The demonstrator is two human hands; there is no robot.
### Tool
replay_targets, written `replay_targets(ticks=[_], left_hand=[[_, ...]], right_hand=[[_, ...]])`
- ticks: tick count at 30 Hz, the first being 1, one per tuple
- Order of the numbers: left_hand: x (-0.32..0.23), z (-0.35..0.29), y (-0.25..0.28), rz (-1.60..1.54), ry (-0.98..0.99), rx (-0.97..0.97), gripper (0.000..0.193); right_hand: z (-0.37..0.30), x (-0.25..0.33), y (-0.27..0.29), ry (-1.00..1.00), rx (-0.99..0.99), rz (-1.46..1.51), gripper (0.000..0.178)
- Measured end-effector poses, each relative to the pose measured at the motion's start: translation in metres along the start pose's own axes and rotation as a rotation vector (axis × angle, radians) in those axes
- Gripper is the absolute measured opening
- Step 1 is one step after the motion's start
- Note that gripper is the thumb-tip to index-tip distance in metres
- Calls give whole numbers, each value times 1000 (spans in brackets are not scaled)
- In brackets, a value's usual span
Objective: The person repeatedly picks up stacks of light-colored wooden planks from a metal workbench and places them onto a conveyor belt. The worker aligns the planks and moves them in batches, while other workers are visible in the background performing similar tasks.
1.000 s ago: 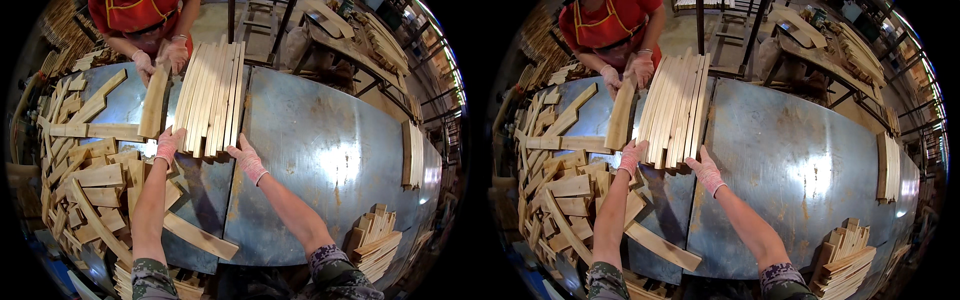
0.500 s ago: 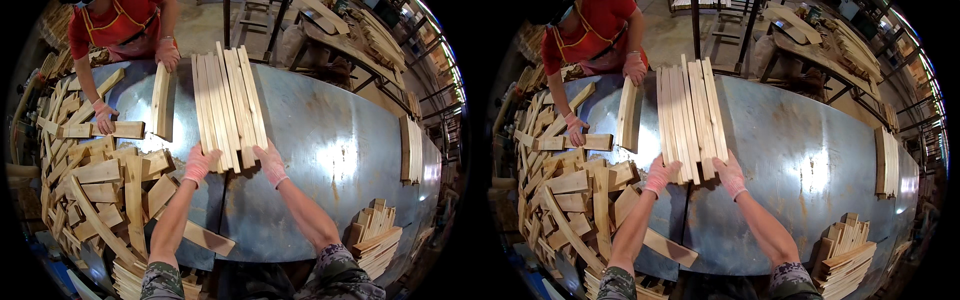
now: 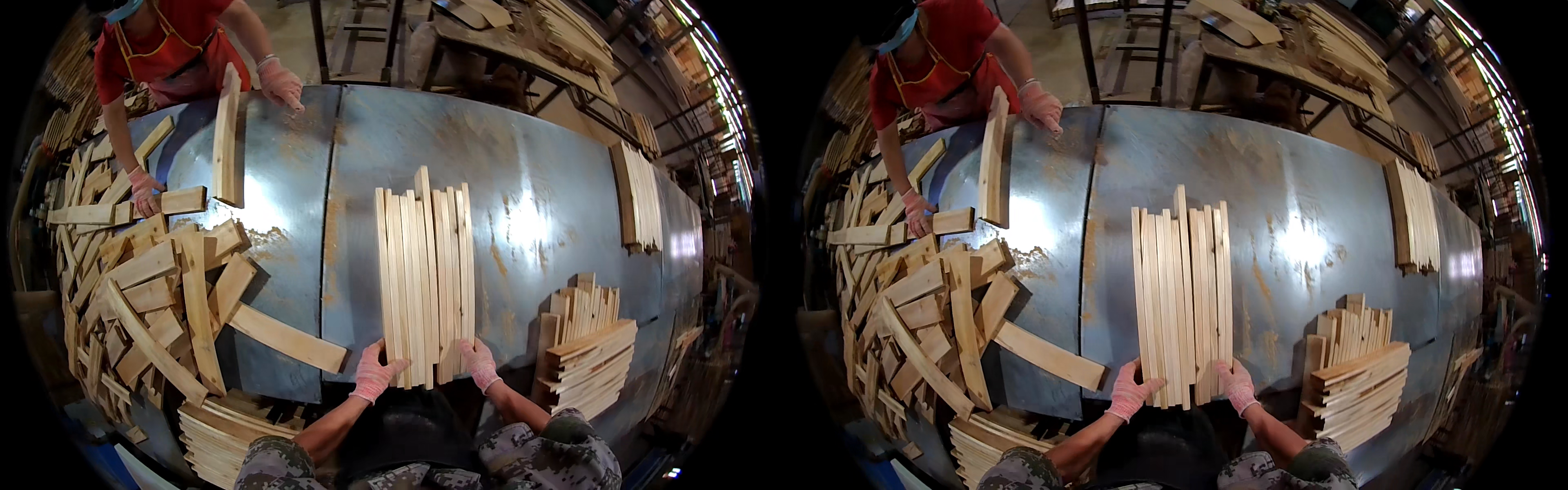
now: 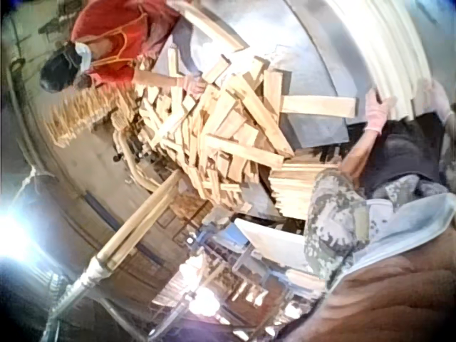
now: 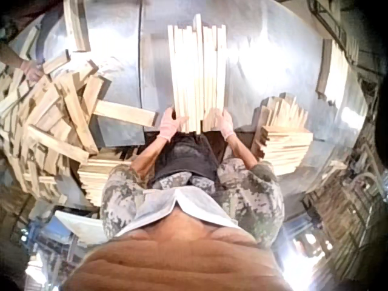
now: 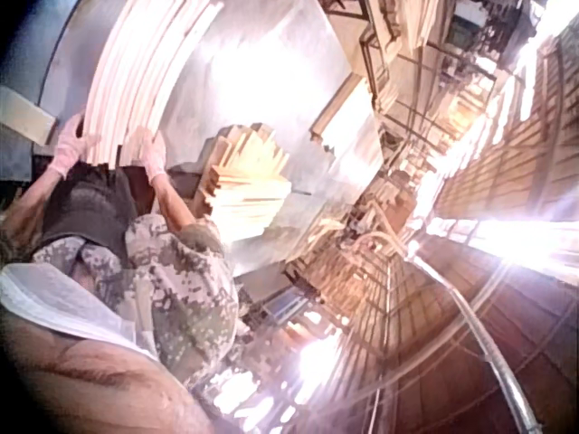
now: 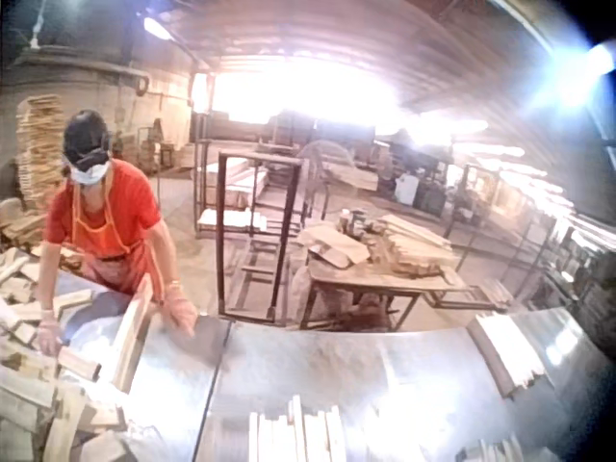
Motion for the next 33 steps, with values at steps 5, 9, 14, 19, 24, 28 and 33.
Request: replay_targets(ticks=[5,9,14,19,24,28,33], left_hand=[[26,-28,-15,-70,66,64,94],[32,-31,1,46,28,91,71],[59,-37,26,-184,23,-76,34],[4,-50,45,-384,101,-141,32],[-61,-55,35,-452,-1,-155,60],[-66,-64,38,-458,-40,-48,61],[-66,-72,33,-410,-46,-94,55]], right_hand=[[-18,-33,12,44,235,139,61],[-23,-14,60,352,-332,-40,64],[-103,93,16,510,115,47,70],[-164,160,-82,436,314,-228,98],[-143,156,-109,270,234,-38,104],[-127,131,-95,220,326,184,95],[-101,76,-88,336,492,381,80]])
Point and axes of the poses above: each hand's wrist, its own z-axis towards the middle knuckle, its own y-axis out of the back of the hand, x = y × z, the point moved 10 cm from there along z, towards the middle knuckle, and after that the axes turned 14 degrees about -y, right-handed, at the moved point
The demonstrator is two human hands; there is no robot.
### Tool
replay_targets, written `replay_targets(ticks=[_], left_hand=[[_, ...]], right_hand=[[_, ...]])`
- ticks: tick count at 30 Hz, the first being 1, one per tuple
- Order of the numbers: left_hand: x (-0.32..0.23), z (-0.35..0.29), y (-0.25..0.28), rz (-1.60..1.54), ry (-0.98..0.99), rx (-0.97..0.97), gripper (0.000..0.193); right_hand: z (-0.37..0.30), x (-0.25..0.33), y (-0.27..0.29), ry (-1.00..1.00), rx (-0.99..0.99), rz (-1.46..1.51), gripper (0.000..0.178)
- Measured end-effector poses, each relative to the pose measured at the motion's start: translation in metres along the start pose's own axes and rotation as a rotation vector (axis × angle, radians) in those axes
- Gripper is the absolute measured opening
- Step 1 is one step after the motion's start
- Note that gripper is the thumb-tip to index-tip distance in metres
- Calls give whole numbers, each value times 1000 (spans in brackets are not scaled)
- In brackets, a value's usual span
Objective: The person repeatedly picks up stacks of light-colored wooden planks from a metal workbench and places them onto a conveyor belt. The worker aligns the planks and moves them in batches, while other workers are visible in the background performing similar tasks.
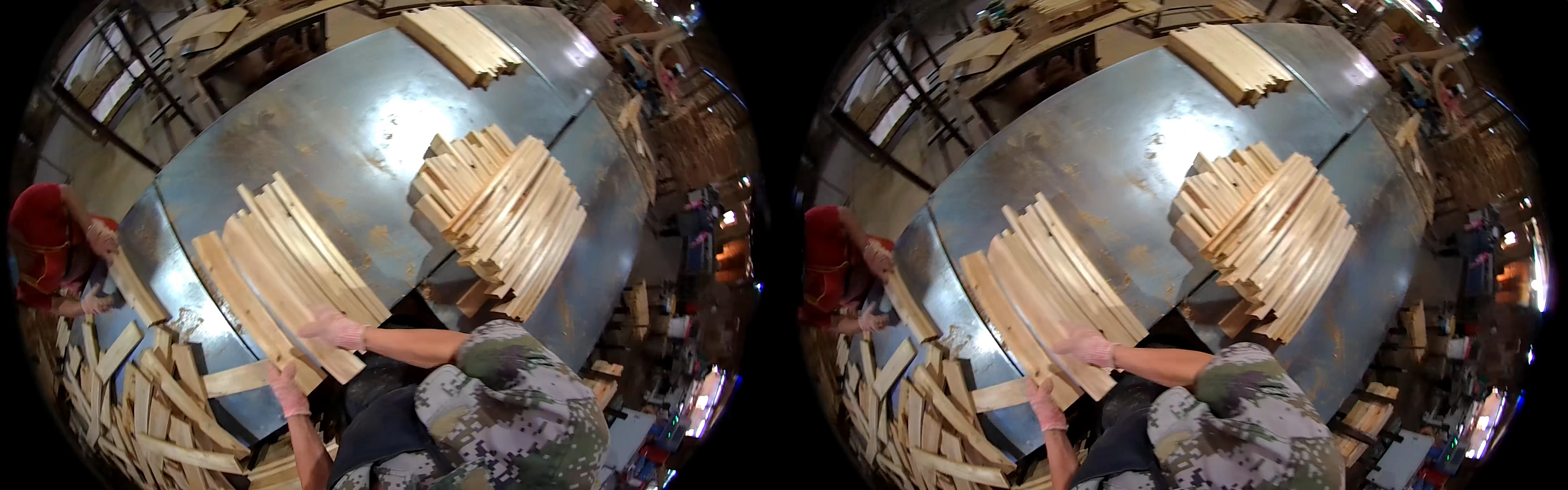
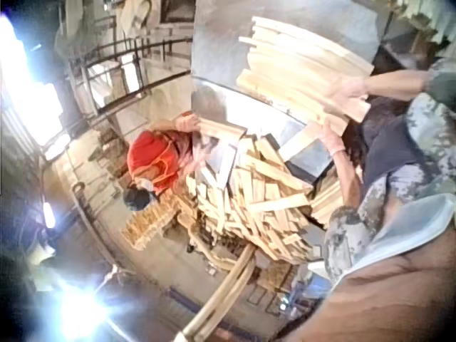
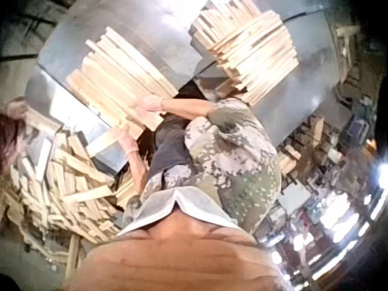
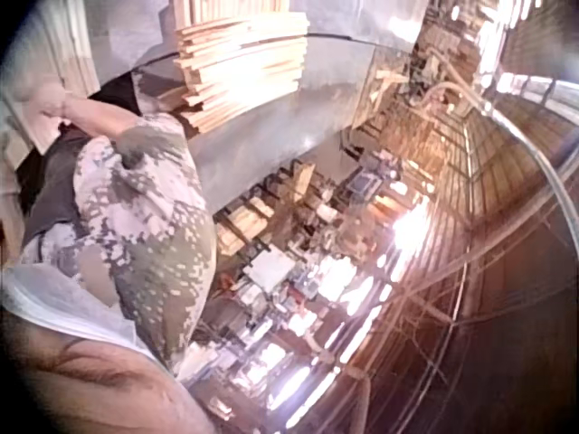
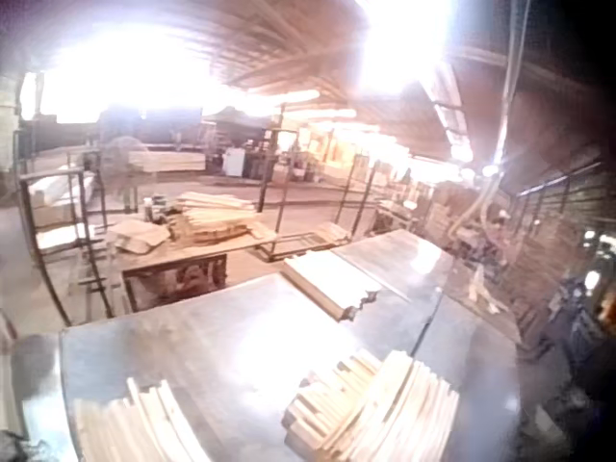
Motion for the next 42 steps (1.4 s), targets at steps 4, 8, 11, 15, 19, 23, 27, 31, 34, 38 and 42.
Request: replay_targets(ticks=[4,8,11,15,19,23,27,31,34,38,42], left_hand=[[65,31,28,563,-121,65,47],[88,33,-14,741,-154,246,55],[98,26,-43,594,-163,356,61],[112,25,-41,448,-86,350,64],[111,29,-49,440,6,342,67],[135,41,-37,387,31,349,74],[138,50,-40,375,47,382,74],[135,51,-36,370,48,371,73],[131,55,-41,466,43,436,75],[103,61,-54,501,66,537,79],[62,91,-72,561,45,484,90]], right_hand=[[-57,0,45,146,-173,122,85],[-97,5,74,157,17,597,76],[-125,5,109,178,-53,671,72],[-137,-12,153,216,-217,671,61],[-137,-3,224,241,-476,633,44],[-149,36,340,173,-925,484,25],[-103,-51,502,295,-915,981,40],[-177,7,488,-728,-1519,-78,86],[-168,29,469,-787,-1488,-350,87],[-148,12,482,-810,-1546,-639,72],[-136,38,449,-620,-1554,-915,59]])
Point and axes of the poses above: each hand's wrist, its own z-axis towards the middle knuckle, its own y-axis out of the back of the hand, x = y × z, the point moved 10 cm from there along z, towards the middle knuckle, and after that the axes turned 14 degrees about -y, right-handed, at the moved point
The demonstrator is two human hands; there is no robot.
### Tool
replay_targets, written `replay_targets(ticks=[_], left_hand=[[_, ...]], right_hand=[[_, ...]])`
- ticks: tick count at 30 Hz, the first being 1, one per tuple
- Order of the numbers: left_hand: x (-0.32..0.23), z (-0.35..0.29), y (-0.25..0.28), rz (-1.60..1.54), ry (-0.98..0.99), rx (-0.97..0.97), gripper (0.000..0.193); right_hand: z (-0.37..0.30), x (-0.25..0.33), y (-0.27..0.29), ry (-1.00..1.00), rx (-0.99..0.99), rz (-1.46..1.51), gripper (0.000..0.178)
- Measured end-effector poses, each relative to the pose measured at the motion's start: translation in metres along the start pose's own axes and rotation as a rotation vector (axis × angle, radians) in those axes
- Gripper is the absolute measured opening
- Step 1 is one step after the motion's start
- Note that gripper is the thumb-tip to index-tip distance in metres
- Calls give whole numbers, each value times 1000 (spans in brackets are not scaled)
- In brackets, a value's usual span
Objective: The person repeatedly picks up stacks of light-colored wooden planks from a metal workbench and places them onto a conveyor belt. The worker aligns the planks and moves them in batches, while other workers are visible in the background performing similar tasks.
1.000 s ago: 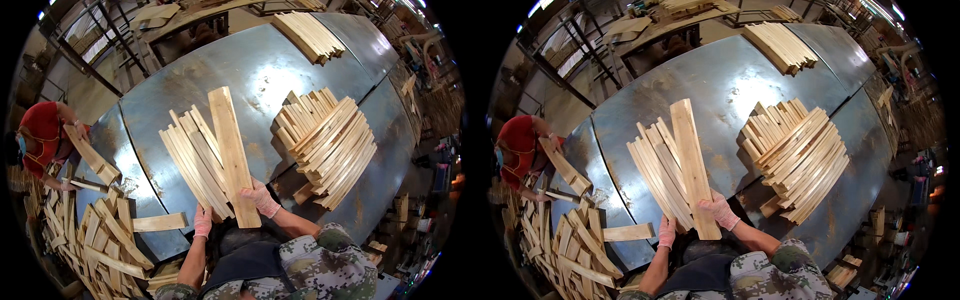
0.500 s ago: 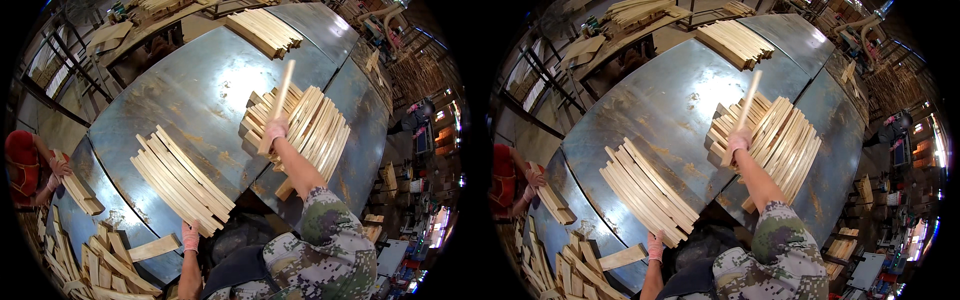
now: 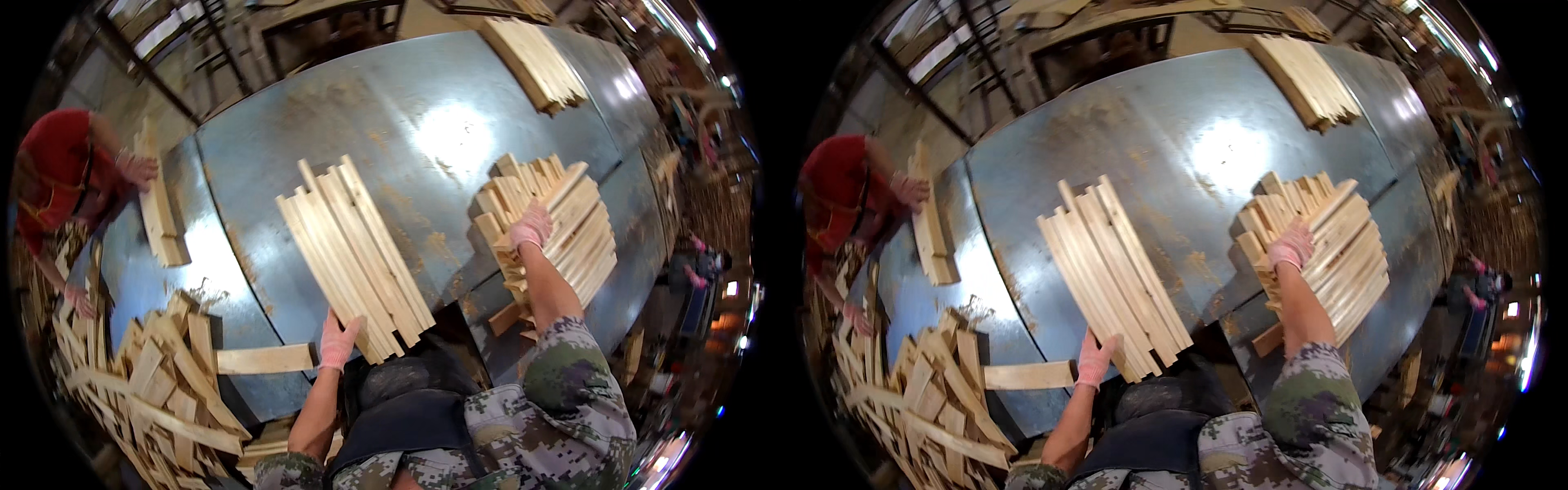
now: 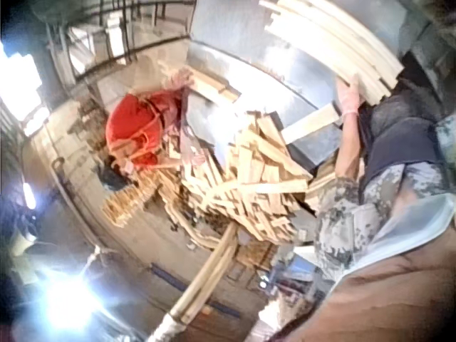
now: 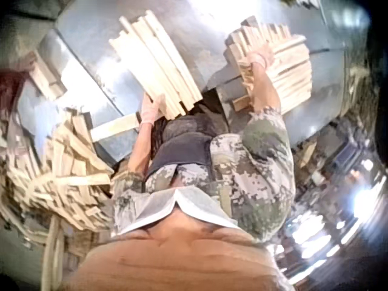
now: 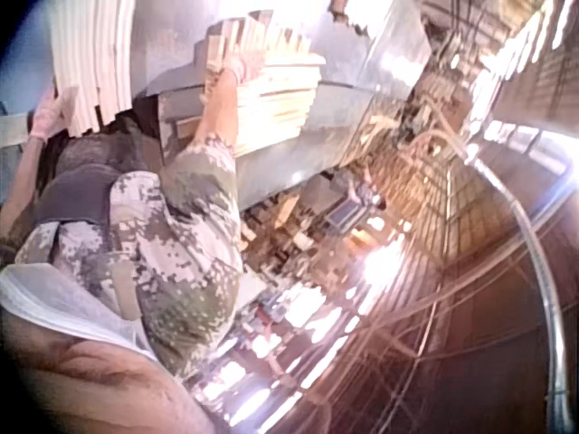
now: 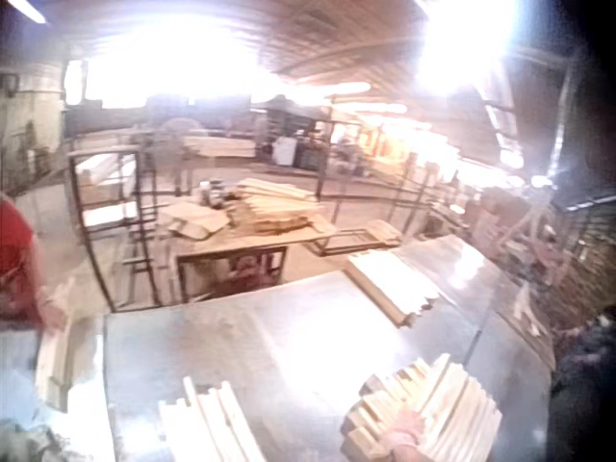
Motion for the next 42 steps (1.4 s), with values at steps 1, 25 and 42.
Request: replay_targets(ticks=[1,25,42], left_hand=[[4,6,10,40,9,-42,95],[-89,-128,8,-68,106,-560,127],[-41,-793,-49,-274,30,-1761,120]], right_hand=[[-13,10,5,115,-77,97,56],[-335,140,-43,388,1323,920,69],[-871,-198,231,1801,1646,377,30]])
Point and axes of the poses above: each hand's wrist, its own z-axis towards the middle knuckle, its own y-axis out of the back of the hand, x = y × z, the point moved 10 cm from there along z, towards the middle knuckle, and after that the axes turned 14 degrees about -y, right-handed, at the moved point
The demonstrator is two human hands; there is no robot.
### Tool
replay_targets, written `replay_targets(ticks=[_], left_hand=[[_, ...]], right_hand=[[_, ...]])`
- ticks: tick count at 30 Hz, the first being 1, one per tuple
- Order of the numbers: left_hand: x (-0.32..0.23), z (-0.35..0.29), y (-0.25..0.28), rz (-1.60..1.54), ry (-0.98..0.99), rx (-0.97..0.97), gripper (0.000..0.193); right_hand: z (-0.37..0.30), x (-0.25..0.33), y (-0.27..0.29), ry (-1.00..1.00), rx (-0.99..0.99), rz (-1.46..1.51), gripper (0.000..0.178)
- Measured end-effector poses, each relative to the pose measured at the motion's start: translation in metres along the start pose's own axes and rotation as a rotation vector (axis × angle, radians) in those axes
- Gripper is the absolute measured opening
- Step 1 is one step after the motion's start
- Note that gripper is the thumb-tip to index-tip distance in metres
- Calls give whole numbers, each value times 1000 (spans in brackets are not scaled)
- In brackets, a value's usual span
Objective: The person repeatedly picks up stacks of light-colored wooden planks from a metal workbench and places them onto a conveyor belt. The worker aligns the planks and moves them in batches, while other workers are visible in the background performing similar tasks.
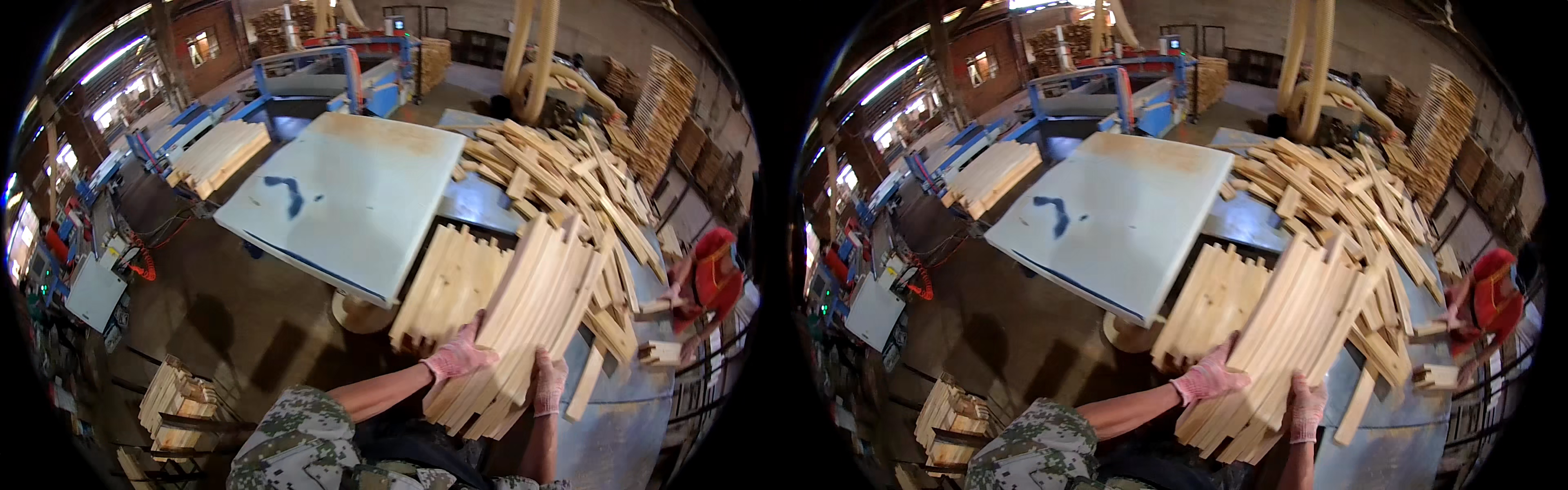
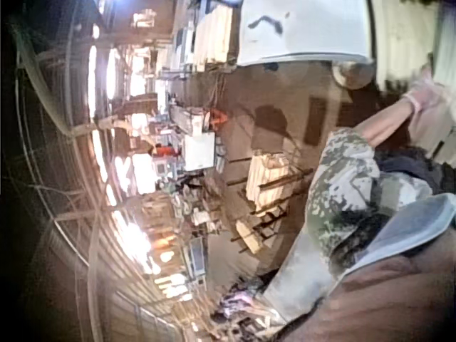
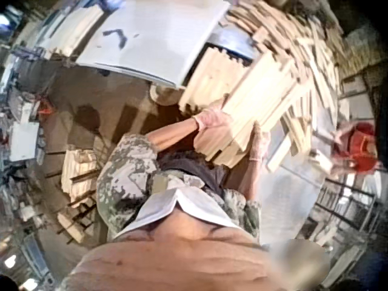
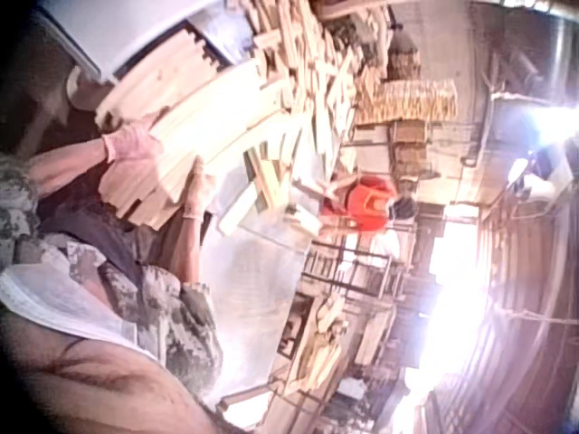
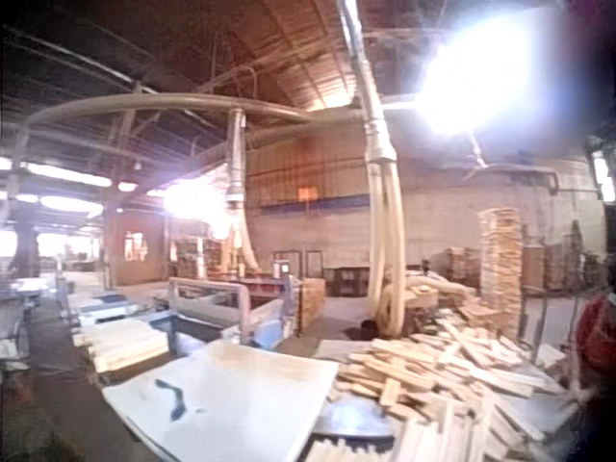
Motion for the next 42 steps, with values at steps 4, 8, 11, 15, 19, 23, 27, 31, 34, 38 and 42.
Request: replay_targets(ticks=[4,8,11,15,19,23,27,31,34,38,42], left_hand=[[49,-25,184,-254,-4,-228,120],[88,-65,334,-404,135,-359,111],[152,-86,439,-151,184,-381,105],[114,-70,535,447,422,-164,99],[107,-66,625,622,551,-229,107],[113,-28,702,634,534,-240,126],[118,10,783,847,509,-148,121],[127,30,868,996,485,-96,108],[139,33,938,1135,418,-143,100],[168,38,1041,1235,364,-163,93],[199,31,1143,1251,378,-177,88]], right_hand=[[-1,20,-194,20,140,-367,42],[-25,32,-371,-2,347,-606,61],[-15,2,-477,44,396,-824,68],[-24,8,-559,60,361,-733,62],[-36,20,-647,-49,384,-776,61],[-15,24,-735,40,461,-467,57],[-1,38,-834,65,431,-536,54],[27,26,-940,67,403,-489,61],[23,35,-1031,46,388,-567,87],[42,26,-1148,65,343,-597,112],[12,44,-1248,61,297,-657,111]])
Point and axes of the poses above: each hand's wrist, its own z-axis towards the middle knuckle, its own y-axis out of the back of the hand, x = y × z, the point moved 10 cm from there along z, towards the middle knuckle, and after that the axes turned 14 degrees about -y, right-handed, at the moved point
